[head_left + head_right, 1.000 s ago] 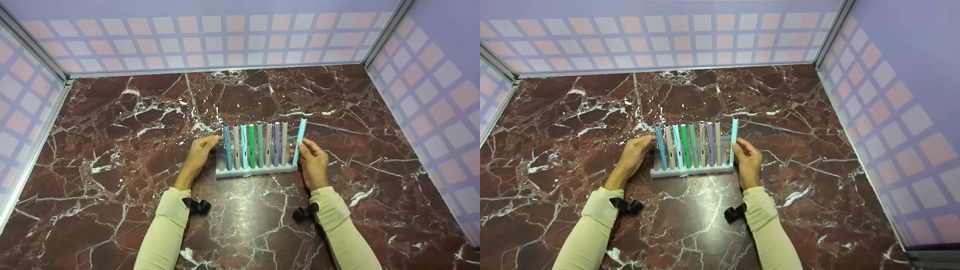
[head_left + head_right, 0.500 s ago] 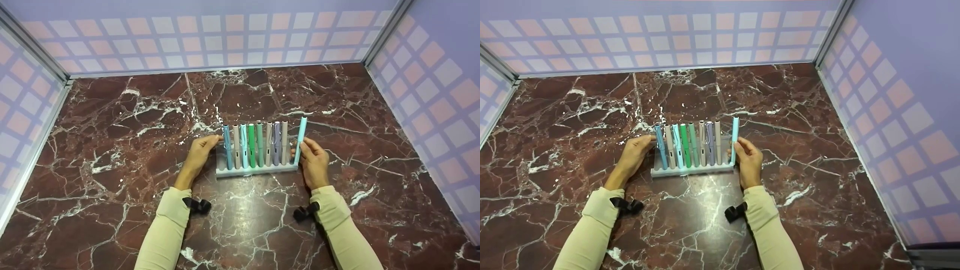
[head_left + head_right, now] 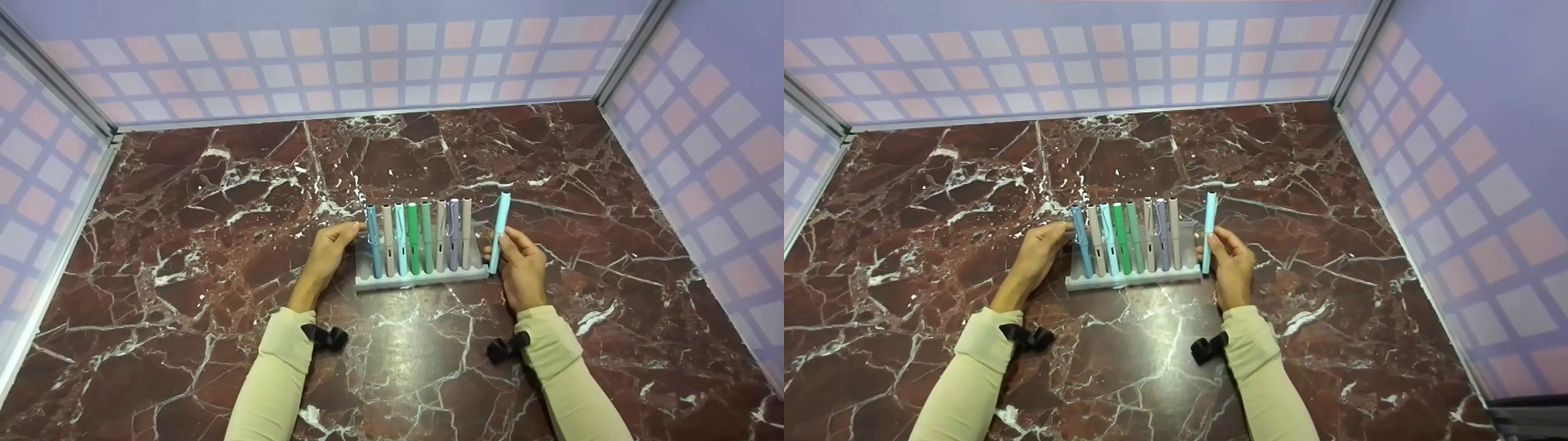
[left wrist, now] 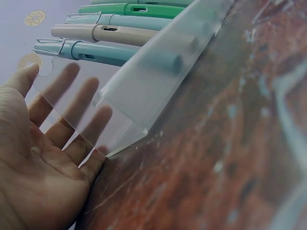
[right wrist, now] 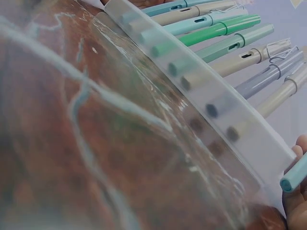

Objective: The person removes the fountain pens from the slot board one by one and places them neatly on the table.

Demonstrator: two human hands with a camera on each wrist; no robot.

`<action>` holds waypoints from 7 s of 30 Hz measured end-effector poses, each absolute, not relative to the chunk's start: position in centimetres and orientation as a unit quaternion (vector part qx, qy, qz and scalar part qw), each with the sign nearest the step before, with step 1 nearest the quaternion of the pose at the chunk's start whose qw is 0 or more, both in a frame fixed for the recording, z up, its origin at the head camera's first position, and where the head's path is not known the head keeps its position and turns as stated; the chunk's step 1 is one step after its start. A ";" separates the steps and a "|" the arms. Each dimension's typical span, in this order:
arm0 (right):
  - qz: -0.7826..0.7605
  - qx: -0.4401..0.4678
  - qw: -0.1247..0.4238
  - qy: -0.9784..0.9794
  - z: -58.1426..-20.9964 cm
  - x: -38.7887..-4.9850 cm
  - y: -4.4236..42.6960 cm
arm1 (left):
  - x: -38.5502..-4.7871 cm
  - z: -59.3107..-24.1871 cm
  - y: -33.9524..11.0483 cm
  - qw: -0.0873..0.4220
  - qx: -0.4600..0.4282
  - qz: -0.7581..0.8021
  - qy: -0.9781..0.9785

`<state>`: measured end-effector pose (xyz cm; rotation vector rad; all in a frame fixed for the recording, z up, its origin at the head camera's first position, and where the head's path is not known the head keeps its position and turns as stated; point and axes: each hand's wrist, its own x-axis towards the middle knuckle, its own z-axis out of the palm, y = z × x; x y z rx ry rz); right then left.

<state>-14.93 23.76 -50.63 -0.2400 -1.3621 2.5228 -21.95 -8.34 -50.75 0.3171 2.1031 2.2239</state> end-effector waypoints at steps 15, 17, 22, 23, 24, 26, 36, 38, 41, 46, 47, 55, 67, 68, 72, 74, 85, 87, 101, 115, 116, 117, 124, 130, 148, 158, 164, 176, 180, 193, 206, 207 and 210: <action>0.860 -0.085 0.131 -0.486 -50.8 -13.3 24.4 | -22.0 -50.8 -8.4 0.042 0.098 0.722 0.683; 0.859 -0.083 0.132 -0.488 -50.8 -13.2 24.4 | -22.0 -50.8 -8.4 0.041 0.096 0.723 0.683; 0.856 -0.089 0.128 -0.494 -50.8 -12.8 24.6 | -21.9 -50.9 -8.3 0.040 0.097 0.725 0.681; 0.855 -0.093 0.126 -0.495 -50.8 -12.7 24.6 | -21.9 -51.0 -8.3 0.040 0.097 0.724 0.682; 0.854 -0.097 0.125 -0.496 -50.7 -12.5 24.6 | -21.9 -51.0 -8.3 0.040 0.098 0.724 0.682; 0.853 -0.100 0.121 -0.497 -50.6 -12.2 24.6 | -21.9 -51.0 -8.3 0.038 0.098 0.724 0.682; 0.841 -0.091 0.110 -0.521 -50.7 -11.6 24.5 | -22.1 -50.9 -8.3 0.040 0.097 0.732 0.673; 0.838 -0.093 0.108 -0.526 -50.7 -11.4 24.5 | -22.1 -51.0 -8.3 0.041 0.098 0.733 0.672; 0.833 -0.096 0.105 -0.534 -50.7 -11.3 24.4 | -22.0 -51.0 -8.2 0.043 0.101 0.735 0.669; 0.826 -0.095 0.098 -0.546 -50.8 -11.1 24.3 | -22.0 -50.9 -8.3 0.043 0.098 0.730 0.675; 0.826 -0.094 0.096 -0.548 -50.9 -11.1 24.3 | -22.0 -50.9 -8.3 0.043 0.097 0.729 0.676; 0.819 -0.090 0.077 -0.561 -50.8 -11.1 24.1 | -22.1 -50.8 -8.3 0.034 0.101 0.724 0.682; 0.817 -0.080 0.049 -0.569 -50.6 -10.9 23.9 | -22.0 -50.9 -8.3 0.039 0.107 0.735 0.668; 0.817 -0.078 0.045 -0.569 -50.6 -10.9 23.9 | -22.0 -50.9 -8.3 0.038 0.107 0.734 0.669; 0.818 -0.063 0.033 -0.571 -50.6 -10.8 23.9 | -22.0 -50.9 -8.3 0.039 0.107 0.729 0.675; 0.817 -0.052 0.027 -0.574 -50.7 -10.8 23.8 | -22.0 -50.8 -8.2 0.041 0.105 0.728 0.676; 0.803 -0.037 0.001 -0.595 -51.0 -10.8 23.5 | -22.0 -51.0 -8.4 0.039 0.105 0.730 0.674; 0.802 -0.038 -0.004 -0.596 -51.0 -10.8 23.5 | -21.9 -51.0 -8.4 0.038 0.107 0.729 0.675; 0.784 0.002 -0.037 -0.620 -50.9 -10.7 23.4 | -22.2 -50.9 -8.3 0.039 0.101 0.724 0.682; 0.736 0.089 -0.146 -0.655 -51.1 -10.1 22.5 | -22.1 -51.0 -8.4 0.037 0.105 0.728 0.677; 0.735 0.091 -0.150 -0.655 -51.1 -10.1 22.3 | -22.1 -51.0 -8.4 0.036 0.107 0.727 0.677; 0.734 0.094 -0.154 -0.655 -51.0 -10.0 22.2 | -22.1 -51.0 -8.4 0.035 0.110 0.727 0.677; 0.727 0.100 -0.163 -0.659 -50.9 -9.7 21.7 | -22.2 -51.1 -8.3 0.035 0.115 0.728 0.675; 0.720 0.093 -0.169 -0.667 -50.8 -9.7 21.4 | -22.2 -51.1 -8.4 0.038 0.101 0.731 0.674; 0.677 0.106 -0.163 -0.710 -50.6 -9.6 21.6 | -22.1 -50.9 -8.0 0.035 0.116 0.734 0.668; 0.668 0.102 -0.164 -0.719 -50.5 -9.6 21.3 | -22.3 -50.7 -8.1 0.035 0.106 0.733 0.671; 0.655 0.101 -0.167 -0.730 -50.5 -9.6 21.3 | -22.4 -50.8 -8.2 0.039 0.106 0.730 0.674; 0.619 0.068 -0.188 -0.759 -50.4 -9.6 20.3 | -22.1 -51.1 -8.4 0.030 0.103 0.721 0.684; 0.612 0.051 -0.182 -0.768 -50.5 -9.7 19.6 | -22.0 -51.1 -8.4 0.022 0.103 0.717 0.689; 0.599 0.049 -0.197 -0.775 -50.4 -8.7 15.2 | -22.1 -50.9 -8.1 0.029 0.110 0.723 0.681; 0.618 0.038 -0.197 -0.760 -50.3 -7.6 9.2 | -22.1 -50.9 -7.9 0.023 0.118 0.724 0.679; 0.615 0.034 -0.192 -0.764 -50.3 -7.5 8.8 | -22.1 -50.9 -7.9 0.024 0.119 0.724 0.680; 0.610 0.023 -0.180 -0.771 -50.3 -7.4 7.7 | -22.1 -50.9 -8.0 0.024 0.117 0.725 0.679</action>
